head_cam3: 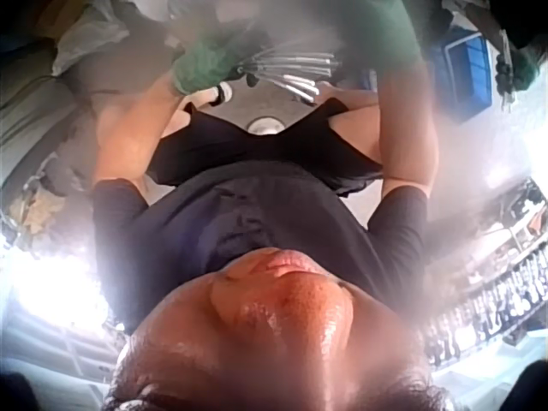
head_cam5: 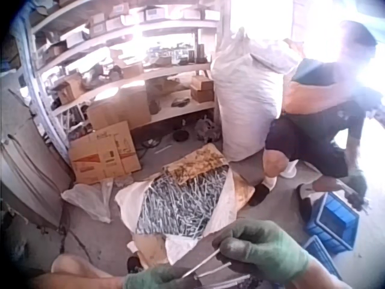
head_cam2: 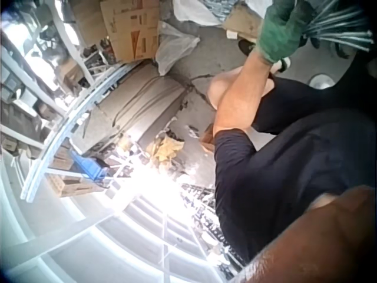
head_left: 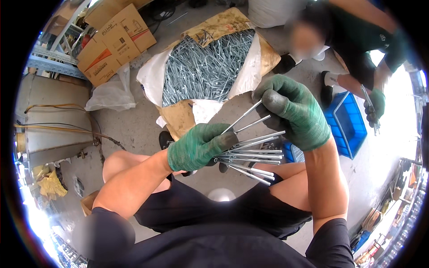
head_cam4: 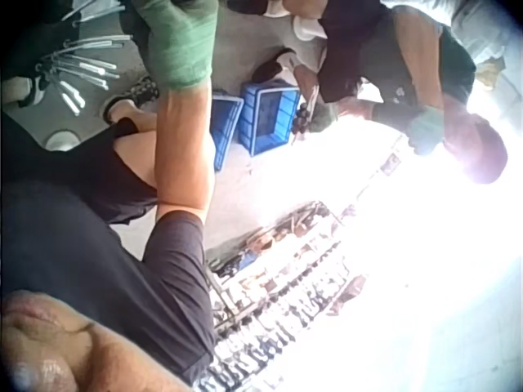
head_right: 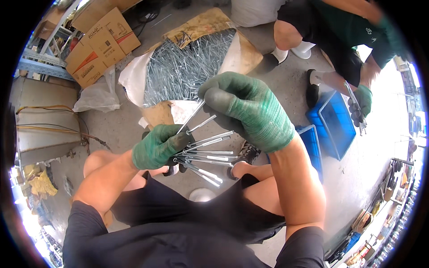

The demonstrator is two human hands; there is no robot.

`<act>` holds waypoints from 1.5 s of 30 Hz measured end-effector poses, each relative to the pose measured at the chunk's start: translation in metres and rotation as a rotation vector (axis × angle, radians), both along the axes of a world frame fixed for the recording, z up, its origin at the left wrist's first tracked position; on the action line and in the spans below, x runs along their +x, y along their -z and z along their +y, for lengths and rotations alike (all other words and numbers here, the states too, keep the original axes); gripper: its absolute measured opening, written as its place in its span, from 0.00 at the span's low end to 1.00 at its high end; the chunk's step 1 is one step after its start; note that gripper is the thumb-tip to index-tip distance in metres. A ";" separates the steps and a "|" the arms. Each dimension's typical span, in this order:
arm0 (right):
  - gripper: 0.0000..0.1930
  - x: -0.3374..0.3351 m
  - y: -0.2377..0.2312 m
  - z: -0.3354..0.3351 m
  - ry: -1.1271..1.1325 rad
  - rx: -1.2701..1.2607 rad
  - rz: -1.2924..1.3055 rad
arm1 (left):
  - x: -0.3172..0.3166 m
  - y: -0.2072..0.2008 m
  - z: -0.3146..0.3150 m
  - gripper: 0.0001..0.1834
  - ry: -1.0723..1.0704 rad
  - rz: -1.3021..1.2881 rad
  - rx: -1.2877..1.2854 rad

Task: The person sorts long metal bolts from a large bag, gathering small bundles and placing them into a blue plastic bin.

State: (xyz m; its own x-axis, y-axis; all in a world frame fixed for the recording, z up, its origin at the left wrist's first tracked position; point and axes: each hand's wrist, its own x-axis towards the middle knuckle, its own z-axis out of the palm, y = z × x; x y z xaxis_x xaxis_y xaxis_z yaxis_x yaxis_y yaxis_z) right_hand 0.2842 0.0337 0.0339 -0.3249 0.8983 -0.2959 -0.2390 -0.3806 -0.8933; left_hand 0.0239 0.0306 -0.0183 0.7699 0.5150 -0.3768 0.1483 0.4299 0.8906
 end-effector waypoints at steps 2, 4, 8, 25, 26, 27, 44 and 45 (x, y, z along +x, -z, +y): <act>0.19 -0.001 0.000 0.000 -0.010 -0.036 0.023 | 0.000 0.001 -0.001 0.25 -0.005 -0.001 0.000; 0.19 0.000 0.001 0.001 -0.022 -0.080 0.078 | 0.000 0.001 -0.001 0.24 -0.005 -0.013 0.008; 0.18 0.006 0.005 0.002 -0.083 -0.168 0.135 | -0.001 -0.001 0.002 0.21 0.047 0.007 0.084; 0.20 0.005 0.007 -0.003 -0.173 -0.171 0.181 | -0.004 0.008 0.005 0.18 0.091 -0.096 0.439; 0.20 0.003 0.008 -0.004 -0.145 -0.143 0.142 | -0.005 0.008 0.005 0.18 0.094 -0.087 0.429; 0.21 0.000 0.011 -0.004 -0.116 -0.116 0.102 | -0.006 0.008 0.005 0.18 0.098 -0.078 0.419; 0.20 0.075 0.208 0.072 0.565 -0.645 -0.292 | -0.011 -0.006 0.015 0.26 -0.634 -0.129 0.286; 0.18 0.094 0.242 0.076 0.575 -0.654 -0.315 | -0.014 -0.009 0.017 0.26 -0.639 -0.101 0.281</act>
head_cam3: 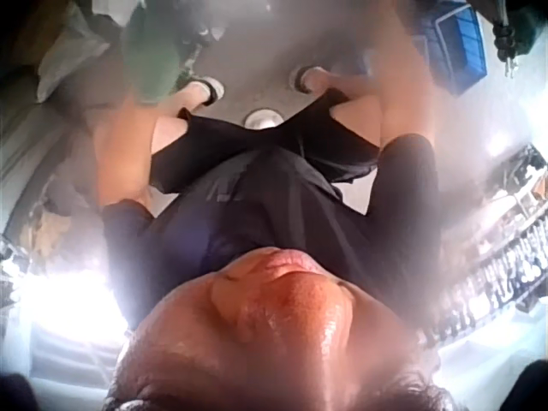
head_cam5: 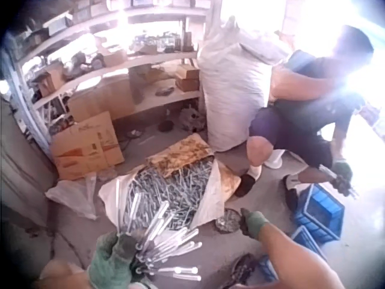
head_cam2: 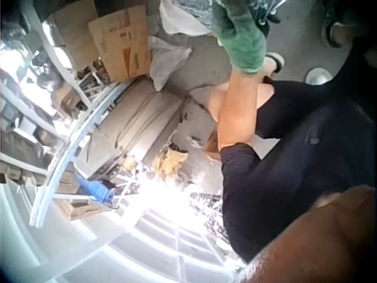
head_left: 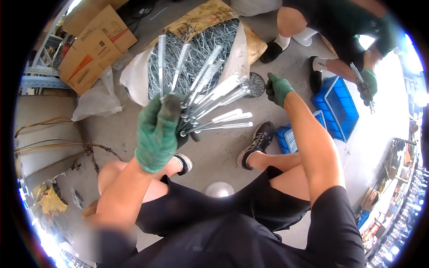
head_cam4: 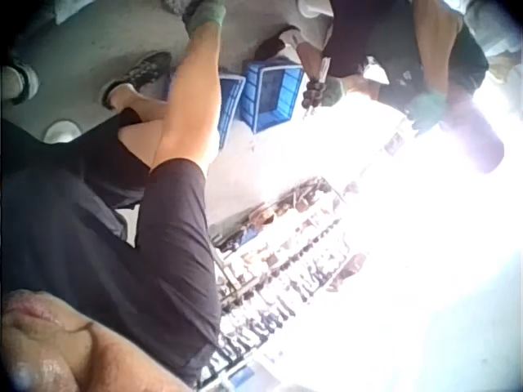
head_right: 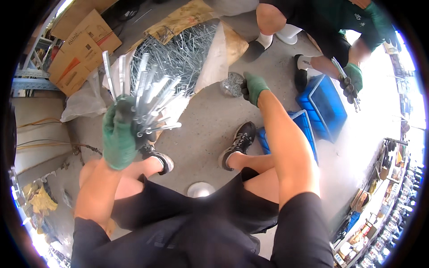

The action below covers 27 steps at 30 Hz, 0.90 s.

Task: The person sorts long metal bolts from a large bag, gathering small bundles and placing them into a blue plastic bin.

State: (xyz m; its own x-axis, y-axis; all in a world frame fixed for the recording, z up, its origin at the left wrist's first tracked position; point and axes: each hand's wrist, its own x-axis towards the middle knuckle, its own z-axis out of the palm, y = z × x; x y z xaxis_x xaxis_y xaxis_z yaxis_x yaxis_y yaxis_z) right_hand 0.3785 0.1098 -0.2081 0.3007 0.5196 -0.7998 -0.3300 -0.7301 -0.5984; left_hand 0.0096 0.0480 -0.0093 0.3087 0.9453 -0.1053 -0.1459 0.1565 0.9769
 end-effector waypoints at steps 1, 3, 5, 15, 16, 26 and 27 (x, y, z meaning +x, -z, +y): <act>0.18 0.020 0.029 -0.002 0.013 -0.029 -0.031 | -0.002 0.004 0.003 0.26 0.001 0.014 -0.027; 0.19 0.023 0.060 0.007 0.139 0.005 0.059 | -0.003 0.002 0.006 0.28 -0.056 0.059 -0.059; 0.29 0.007 0.068 0.019 0.135 -0.039 0.097 | -0.017 0.013 0.008 0.29 -0.070 0.113 -0.018; 0.22 0.000 -0.001 0.017 -0.540 0.187 0.069 | 0.003 -0.004 0.015 0.23 -0.058 0.090 -0.069; 0.23 -0.018 -0.047 0.010 -0.640 0.248 0.040 | 0.008 -0.006 0.015 0.23 -0.042 0.056 -0.036; 0.44 -0.137 -0.249 -0.124 -0.475 0.998 0.378 | 0.031 -0.026 -0.022 0.21 0.012 -0.025 0.039; 0.41 -0.150 -0.256 -0.134 -0.408 1.003 0.371 | 0.033 -0.020 -0.026 0.22 -0.011 -0.056 0.058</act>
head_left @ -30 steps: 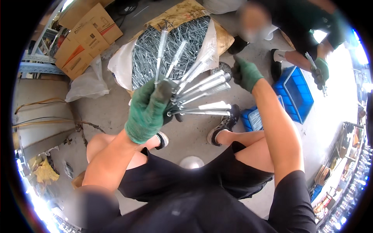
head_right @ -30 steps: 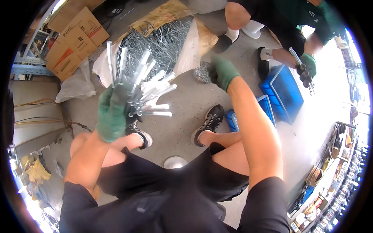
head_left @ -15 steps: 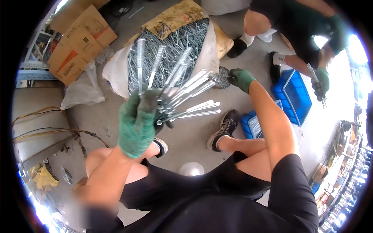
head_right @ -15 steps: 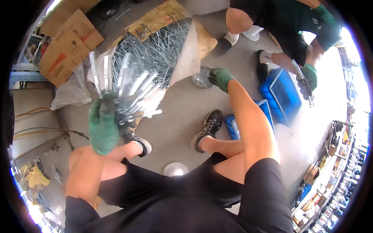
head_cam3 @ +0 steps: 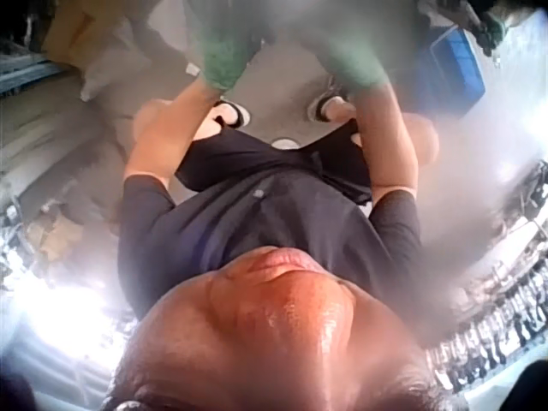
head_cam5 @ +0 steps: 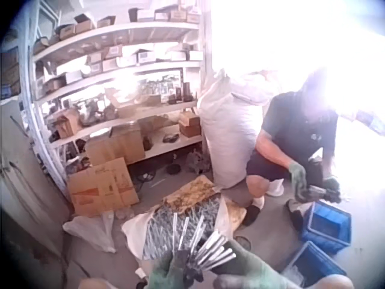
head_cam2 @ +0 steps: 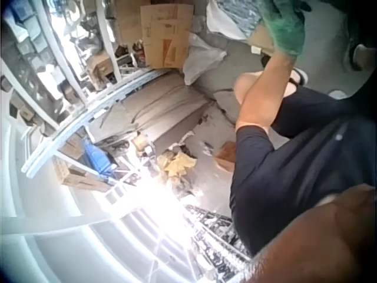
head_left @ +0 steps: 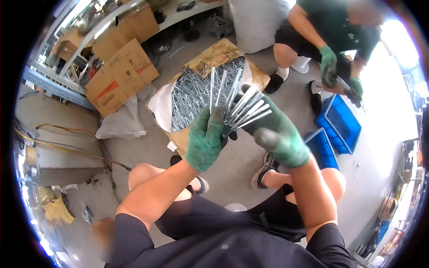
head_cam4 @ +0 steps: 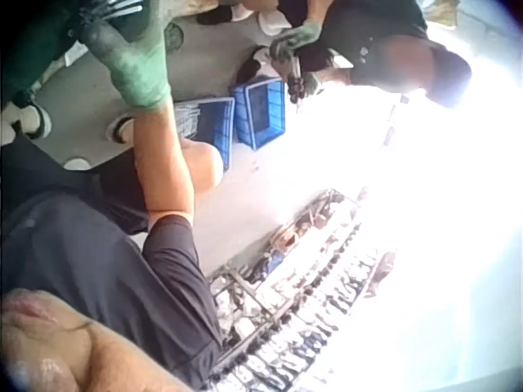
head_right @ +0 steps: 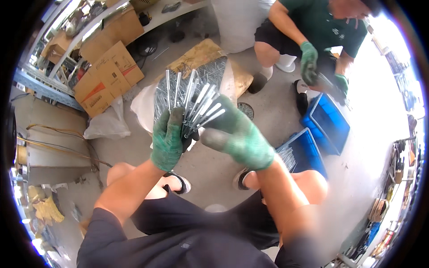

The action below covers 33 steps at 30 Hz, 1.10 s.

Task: The person sorts long metal bolts from a large bag, gathering small bundles and placing them into a blue plastic bin.

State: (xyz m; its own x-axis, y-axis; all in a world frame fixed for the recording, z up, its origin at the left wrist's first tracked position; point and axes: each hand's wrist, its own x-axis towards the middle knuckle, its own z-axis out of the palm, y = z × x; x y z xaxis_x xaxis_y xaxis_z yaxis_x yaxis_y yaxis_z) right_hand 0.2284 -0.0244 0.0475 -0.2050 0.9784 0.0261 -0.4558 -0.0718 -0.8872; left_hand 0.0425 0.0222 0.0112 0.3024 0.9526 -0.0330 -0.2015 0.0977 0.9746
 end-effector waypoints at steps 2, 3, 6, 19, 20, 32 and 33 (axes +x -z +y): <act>0.28 -0.028 -0.001 -0.005 0.187 -0.019 0.049 | 0.001 0.000 -0.011 0.22 -0.021 -0.035 0.027; 0.23 -0.033 -0.004 -0.008 0.278 -0.046 0.020 | 0.004 -0.002 -0.016 0.21 -0.030 -0.056 0.044; 0.14 -0.028 -0.005 -0.032 0.359 -0.004 -0.053 | 0.011 0.006 -0.031 0.21 0.041 0.096 0.282; 0.14 -0.010 -0.039 -0.054 0.011 0.288 -0.086 | 0.014 -0.025 -0.091 0.22 0.085 0.035 0.100; 0.14 -0.006 -0.032 -0.056 0.067 0.313 -0.082 | 0.029 -0.036 -0.098 0.23 0.077 -0.194 -0.162; 0.10 0.017 0.023 -0.078 0.334 0.276 -0.078 | 0.091 0.044 -0.094 0.31 0.267 -1.237 -0.497; 0.10 0.029 0.017 -0.082 0.331 0.252 -0.131 | 0.108 0.053 -0.092 0.30 0.394 -1.456 -0.569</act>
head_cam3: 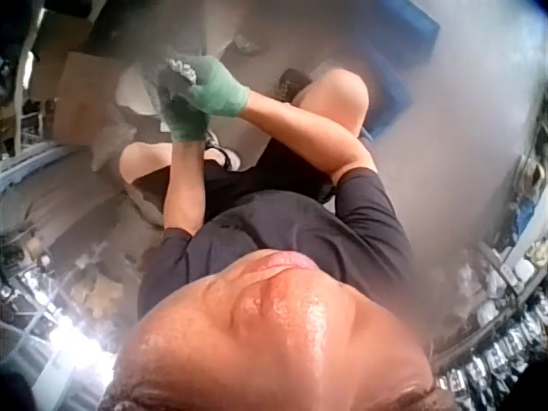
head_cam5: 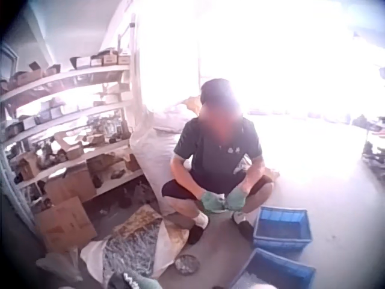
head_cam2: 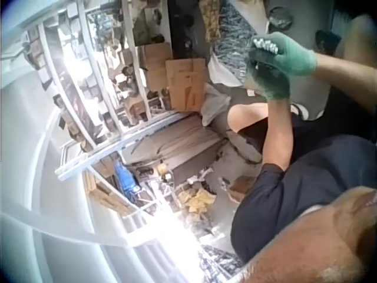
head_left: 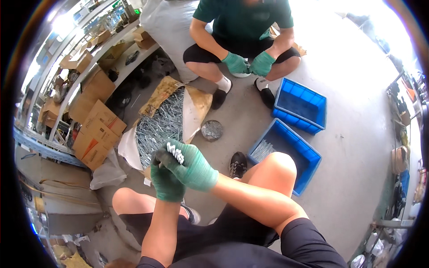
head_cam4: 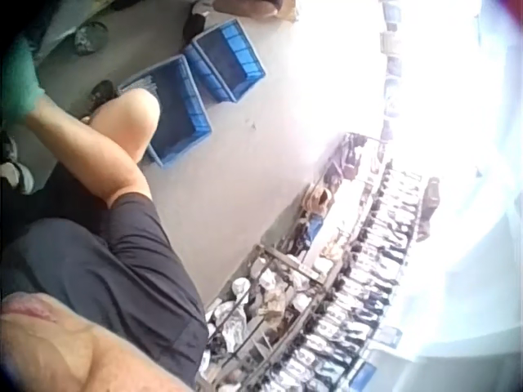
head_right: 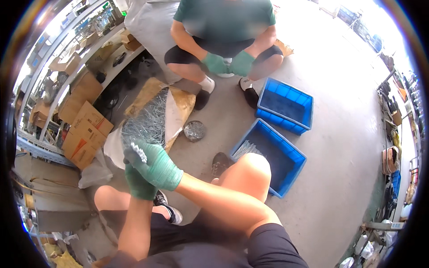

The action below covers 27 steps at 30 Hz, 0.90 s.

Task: The person sorts long metal bolts from a large bag, gathering small bundles and placing them into a blue plastic bin.

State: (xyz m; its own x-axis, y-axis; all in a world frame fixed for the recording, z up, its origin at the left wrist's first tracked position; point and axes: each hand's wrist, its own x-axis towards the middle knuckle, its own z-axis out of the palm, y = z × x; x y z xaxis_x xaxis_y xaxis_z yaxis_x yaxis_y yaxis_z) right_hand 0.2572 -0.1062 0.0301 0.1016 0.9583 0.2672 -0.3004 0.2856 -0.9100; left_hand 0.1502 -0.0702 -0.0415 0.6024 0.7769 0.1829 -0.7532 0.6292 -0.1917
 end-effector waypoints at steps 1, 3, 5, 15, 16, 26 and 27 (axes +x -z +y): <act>0.10 0.011 -0.008 -0.005 0.004 -0.033 -0.046 | -0.008 -0.003 -0.002 0.30 -0.068 0.403 0.039; 0.09 0.014 -0.003 0.000 0.097 -0.060 -0.040 | -0.007 0.003 0.000 0.29 -0.165 0.817 0.144; 0.09 0.016 0.004 0.005 0.088 0.040 -0.179 | -0.006 0.018 0.005 0.28 -0.182 0.797 0.192; 0.16 -0.005 0.003 0.029 0.046 -0.239 0.131 | -0.001 0.026 0.020 0.21 -0.215 0.698 0.204; 0.15 -0.004 0.000 0.035 0.012 -0.166 -0.003 | -0.008 0.037 0.026 0.20 -0.321 0.801 0.347; 0.07 0.000 -0.003 0.033 -0.145 0.059 -0.101 | -0.008 -0.006 0.016 0.23 -0.518 0.934 0.660; 0.07 -0.004 0.002 0.039 -0.121 0.053 -0.030 | -0.004 -0.014 0.014 0.24 -0.506 0.893 0.597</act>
State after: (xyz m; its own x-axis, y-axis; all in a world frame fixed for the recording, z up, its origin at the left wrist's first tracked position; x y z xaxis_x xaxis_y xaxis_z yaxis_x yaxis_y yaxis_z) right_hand 0.2531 -0.0675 0.0282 -0.0225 0.9476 0.3187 -0.3088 0.2966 -0.9037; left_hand 0.1458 -0.0558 -0.0273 0.3499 0.8976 0.2682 -0.6601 0.0331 0.7504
